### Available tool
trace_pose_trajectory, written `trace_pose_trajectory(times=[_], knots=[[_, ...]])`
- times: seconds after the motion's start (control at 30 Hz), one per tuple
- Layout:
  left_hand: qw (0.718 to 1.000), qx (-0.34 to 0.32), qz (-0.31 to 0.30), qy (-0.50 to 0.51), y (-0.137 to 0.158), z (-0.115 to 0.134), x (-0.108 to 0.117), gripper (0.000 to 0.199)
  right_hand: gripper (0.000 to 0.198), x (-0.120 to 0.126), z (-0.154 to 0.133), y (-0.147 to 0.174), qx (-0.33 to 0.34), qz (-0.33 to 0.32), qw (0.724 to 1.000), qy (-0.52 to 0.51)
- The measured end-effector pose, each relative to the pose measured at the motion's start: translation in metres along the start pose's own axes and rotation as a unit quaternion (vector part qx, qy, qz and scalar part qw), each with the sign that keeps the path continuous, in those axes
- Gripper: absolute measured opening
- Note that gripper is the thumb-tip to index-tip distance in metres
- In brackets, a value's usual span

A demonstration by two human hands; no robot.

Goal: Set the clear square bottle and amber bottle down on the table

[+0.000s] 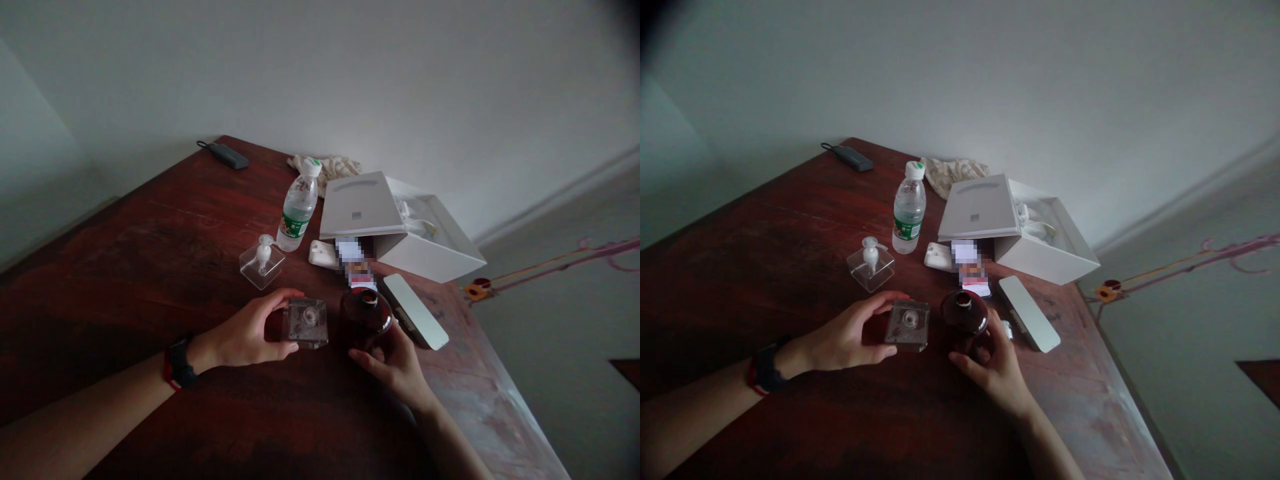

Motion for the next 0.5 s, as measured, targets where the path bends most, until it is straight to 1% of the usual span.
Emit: trace_pose_trajectory(times=[0.23,0.4,0.5], knots=[[1.0,0.002,-0.001,0.018,0.0008,-0.0012,-0.0004,0.069,0.078,0.0022,-0.001,-0.0011,-0.005,0.007,1.0,0.009],[1.0,0.001,0.003,0.024,0.0007,-0.0031,0.0009,0.07,0.072,0.0017,-0.0022,-0.0003,0.002,0.004,1.0,0.012],[1.0,0.001,0.01,0.021,0.0008,-0.0048,0.0015,0.071,0.073,0.0005,-0.0026,-0.0002,0.004,0.001,1.0,0.006]])
Point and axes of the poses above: each hand's wrist, its own y-axis away from the middle knuckle, its own x-axis out of the back of the hand, z = x × y, the point moved 8 cm from there along -y, towards the middle knuckle, and after that the axes turned 13 degrees about x, right-handed, at the moved point
